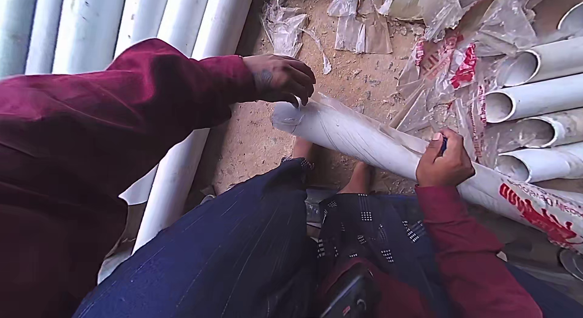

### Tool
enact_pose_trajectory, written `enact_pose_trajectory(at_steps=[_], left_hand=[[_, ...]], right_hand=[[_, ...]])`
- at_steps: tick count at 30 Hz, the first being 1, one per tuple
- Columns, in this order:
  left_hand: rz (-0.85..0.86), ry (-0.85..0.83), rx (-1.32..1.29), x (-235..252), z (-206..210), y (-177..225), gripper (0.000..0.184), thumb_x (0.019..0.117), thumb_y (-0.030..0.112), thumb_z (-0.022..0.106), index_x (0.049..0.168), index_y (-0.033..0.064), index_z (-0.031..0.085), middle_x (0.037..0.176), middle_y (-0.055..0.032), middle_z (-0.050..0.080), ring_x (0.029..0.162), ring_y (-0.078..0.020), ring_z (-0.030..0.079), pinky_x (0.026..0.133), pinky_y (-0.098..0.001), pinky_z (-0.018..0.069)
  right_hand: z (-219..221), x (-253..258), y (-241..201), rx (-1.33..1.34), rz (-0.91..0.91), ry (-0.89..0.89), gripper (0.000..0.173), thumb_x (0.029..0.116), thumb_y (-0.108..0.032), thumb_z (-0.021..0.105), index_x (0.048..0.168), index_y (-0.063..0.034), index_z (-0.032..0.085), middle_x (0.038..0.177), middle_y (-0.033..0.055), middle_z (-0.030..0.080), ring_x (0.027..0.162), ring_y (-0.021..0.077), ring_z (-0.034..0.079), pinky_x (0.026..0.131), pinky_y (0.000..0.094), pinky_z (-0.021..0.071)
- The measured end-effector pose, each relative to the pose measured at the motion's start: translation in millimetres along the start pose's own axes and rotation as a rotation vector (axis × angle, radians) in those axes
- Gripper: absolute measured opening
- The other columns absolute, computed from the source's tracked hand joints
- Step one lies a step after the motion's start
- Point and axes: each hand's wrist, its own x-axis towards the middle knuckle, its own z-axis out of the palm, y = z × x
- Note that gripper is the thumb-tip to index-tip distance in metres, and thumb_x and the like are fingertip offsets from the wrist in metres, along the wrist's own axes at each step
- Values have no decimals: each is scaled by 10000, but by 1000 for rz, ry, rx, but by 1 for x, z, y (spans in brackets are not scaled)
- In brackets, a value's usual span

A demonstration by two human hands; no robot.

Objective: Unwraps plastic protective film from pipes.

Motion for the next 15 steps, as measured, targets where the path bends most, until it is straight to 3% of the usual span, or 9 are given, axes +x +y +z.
enact_pose_trajectory(at_steps=[2,4,6,8,10,12,15], left_hand=[[-112,-70,-61,16,-18,23,103,930,89,712,958,39,797,1110,-164,747,1199,-399,652,1023,-533,511],[-96,-77,-52,20,-16,20,137,957,60,657,932,27,787,1101,-178,742,1181,-415,657,998,-544,522],[38,-11,14,7,12,-13,209,1005,108,560,997,113,769,1105,-119,728,1157,-353,666,994,-487,526],[39,18,54,-1,28,-23,235,1022,92,512,1067,140,738,1112,-97,717,1116,-327,681,902,-464,568],[-144,-69,-15,13,9,5,214,996,-27,534,1074,27,726,1103,-179,714,1060,-401,697,813,-521,582],[-377,-126,-122,32,-5,27,189,990,-93,531,1085,-61,691,1126,-250,685,1063,-465,673,834,-580,554],[-627,-8,-230,48,5,30,140,1008,-47,534,1083,-74,649,1102,-247,658,986,-415,678,857,-561,542]], right_hand=[[-1,1,1,9,-3,-13,340,1088,-201,454,1190,12,699,974,252,742,842,430,729,732,572,543],[-1,3,0,14,6,-24,342,1091,-204,452,1190,14,697,966,252,741,837,423,730,732,570,544],[1,6,0,19,12,-8,335,1092,-199,461,1176,15,704,943,244,741,819,407,729,724,545,547],[2,8,-1,17,2,2,320,1088,-192,476,1168,9,712,934,240,743,810,393,730,724,531,549],[2,7,-1,0,-18,13,314,1086,-189,477,1158,1,717,921,231,744,786,387,728,695,517,544],[1,7,-3,-13,-25,9,316,1089,-184,469,1156,7,712,923,234,742,778,391,727,679,522,542],[2,11,-4,-29,-23,-2,325,1093,-193,459,1166,5,706,943,234,743,803,396,730,694,536,544]])
